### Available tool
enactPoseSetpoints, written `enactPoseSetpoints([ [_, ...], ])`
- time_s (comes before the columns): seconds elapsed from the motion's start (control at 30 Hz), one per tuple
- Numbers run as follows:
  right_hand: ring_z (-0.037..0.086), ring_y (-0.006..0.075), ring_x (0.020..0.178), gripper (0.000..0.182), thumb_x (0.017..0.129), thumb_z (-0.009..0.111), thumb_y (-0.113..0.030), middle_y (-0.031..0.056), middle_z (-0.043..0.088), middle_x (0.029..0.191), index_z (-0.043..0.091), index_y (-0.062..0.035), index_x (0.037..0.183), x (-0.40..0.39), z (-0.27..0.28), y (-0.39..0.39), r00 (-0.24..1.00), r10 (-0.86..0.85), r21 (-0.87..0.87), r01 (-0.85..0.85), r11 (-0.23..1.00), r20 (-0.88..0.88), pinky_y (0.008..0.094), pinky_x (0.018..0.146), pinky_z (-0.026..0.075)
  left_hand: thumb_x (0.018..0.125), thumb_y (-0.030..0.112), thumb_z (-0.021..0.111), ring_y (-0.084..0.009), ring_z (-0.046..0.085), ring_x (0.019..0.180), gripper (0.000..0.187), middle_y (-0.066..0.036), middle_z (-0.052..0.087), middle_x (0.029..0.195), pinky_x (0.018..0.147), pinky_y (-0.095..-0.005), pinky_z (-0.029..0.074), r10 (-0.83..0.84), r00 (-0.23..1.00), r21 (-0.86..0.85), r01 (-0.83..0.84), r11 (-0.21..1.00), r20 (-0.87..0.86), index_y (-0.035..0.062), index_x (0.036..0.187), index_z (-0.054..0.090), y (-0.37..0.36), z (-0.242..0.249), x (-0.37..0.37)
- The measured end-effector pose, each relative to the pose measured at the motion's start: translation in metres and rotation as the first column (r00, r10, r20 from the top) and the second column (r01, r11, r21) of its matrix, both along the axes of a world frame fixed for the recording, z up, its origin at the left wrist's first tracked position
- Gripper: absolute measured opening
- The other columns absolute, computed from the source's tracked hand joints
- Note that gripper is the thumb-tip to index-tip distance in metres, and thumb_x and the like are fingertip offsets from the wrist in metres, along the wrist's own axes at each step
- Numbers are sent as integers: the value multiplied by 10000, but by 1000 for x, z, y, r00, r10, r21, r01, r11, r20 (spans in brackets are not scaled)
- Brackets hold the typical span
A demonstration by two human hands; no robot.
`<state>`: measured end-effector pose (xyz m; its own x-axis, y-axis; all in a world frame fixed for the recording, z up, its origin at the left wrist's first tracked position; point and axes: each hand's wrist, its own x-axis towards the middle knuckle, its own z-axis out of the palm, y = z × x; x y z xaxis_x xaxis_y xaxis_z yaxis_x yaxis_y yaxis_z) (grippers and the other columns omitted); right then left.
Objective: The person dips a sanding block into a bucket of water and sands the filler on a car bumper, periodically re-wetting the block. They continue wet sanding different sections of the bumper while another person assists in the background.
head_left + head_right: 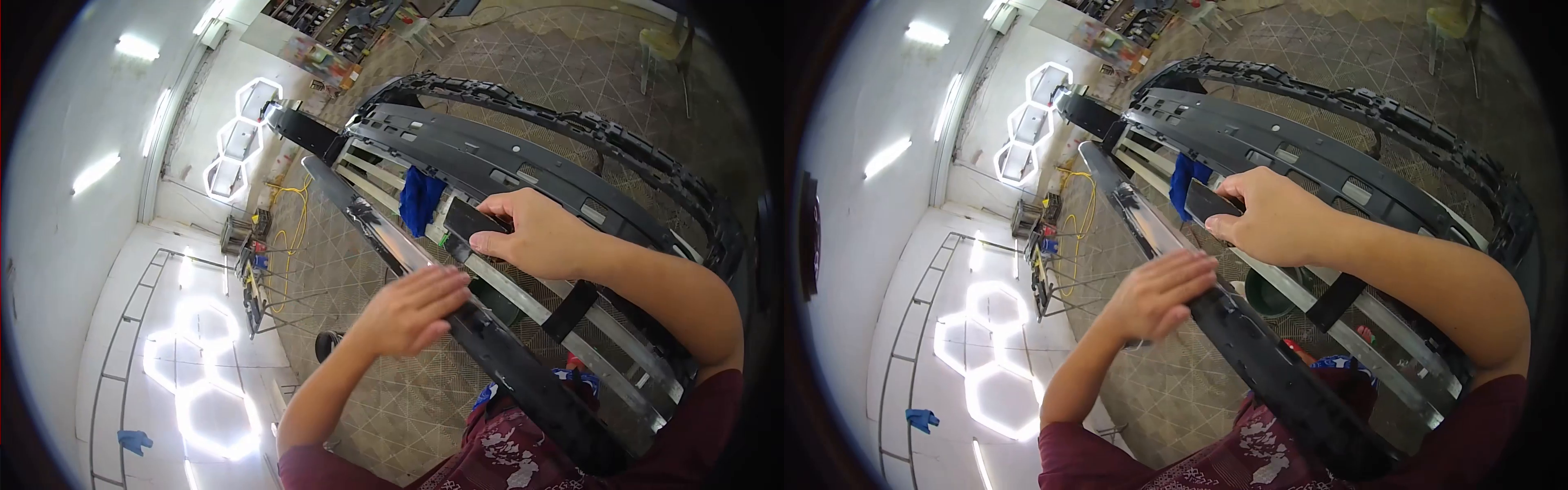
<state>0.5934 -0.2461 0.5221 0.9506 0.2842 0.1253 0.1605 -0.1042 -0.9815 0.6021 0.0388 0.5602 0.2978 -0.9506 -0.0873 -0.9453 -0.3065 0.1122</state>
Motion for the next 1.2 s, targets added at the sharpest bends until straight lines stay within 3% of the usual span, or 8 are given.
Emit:
enactPoseSetpoints([
  [0.13, 703, 245, 855, 347, 987, 676, -231, 205, 729, 1027, 685, 91, 1115, -5, 32, 14, 996, 39, -152, -52, 987, -84, 369, 832, 567, 1114, 377, 366, -369, 540, 1409, 511, -180, 602, 1478, 1220, -519, 371, 131, 983, -8, -131, 991, 128, 26, 1362, 642, 39, 0, 63],
  [0.3, 706, 180, 879, 226, 1063, 570, -146, 104, 701, 1046, 670, 45, 1131, -5, 55, 47, 896, 169, 335, -25, 942, -410, 325, 795, 640, 1136, 339, 344, -388, 533, 1405, 490, -178, 624, 1453, 1221, -515, 361, 428, 855, -133, -407, 904, 294, 26, 1345, 658, 95, -10, 115],
  [0.43, 703, 201, 855, 223, 1053, 589, -149, 99, 665, 1009, 642, 48, 1143, -7, 82, 93, 895, 163, 356, -5, 935, -416, 347, 783, 653, 1149, 366, 379, -287, 576, 1367, 490, -171, 661, 1409, 1189, -449, 399, 602, 795, -505, -551, 664, -77, 23, 1336, 675, 114, -10, 101],
  [0.53, 700, 209, 858, 225, 1046, 594, -154, 103, 656, 1000, 643, 47, 1134, 13, 84, 157, 928, 152, 216, -80, 973, -340, 364, 772, 661, 1132, 363, 488, -175, 603, 1270, 465, -134, 692, 1336, 1094, -358, 466, 501, 699, -578, -710, 402, -511, 27, 1430, 611, 122, -4, 59],
  [0.6, 696, 220, 841, 214, 1031, 599, -156, 104, 658, 963, 645, 37, 1111, 25, 87, 219, 944, 106, 225, -35, 974, -313, 379, 736, 667, 1087, 321, 611, -172, 635, 1201, 478, -96, 708, 1252, 1031, -332, 500, -43, 718, -700, -660, 273, -695, 34, 1465, 556, 147, -13, 42],
  [0.7, 710, 223, 846, 232, 1037, 586, -178, 114, 684, 979, 645, 32, 1115, 42, 88, 314, 920, 213, 133, -178, 975, -329, 381, 730, 662, 1034, 279, 707, -152, 646, 1129, 494, -68, 701, 1193, 975, -313, 522, 17, 771, -770, -636, 56, -636, 30, 1429, 543, 223, -51, 47],
  [0.9, 723, 222, 833, 265, 1062, 569, -217, 134, 702, 997, 640, 37, 1078, 68, 37, 510, 792, 367, 65, -387, 920, -488, 345, 736, 649, 1045, 262, 695, -160, 664, 1024, 290, -49, 701, 1129, 913, -364, 530, -499, 545, -463, -838, -289, -674, 44, 1222, 624, 416, -148, 45],
  [1.2, 704, 189, 811, 278, 906, 780, -217, 99, 732, 873, 742, -2, 1077, 162, -295, 662, 690, 466, -426, -715, 553, -553, 354, 741, 575, 1011, 231, 679, -172, 661, 779, 171, -51, 693, 889, 712, -330, 563, -382, -171, 392, -664, -637, -908, 63, 1033, 653, 575, -456, -81],
])
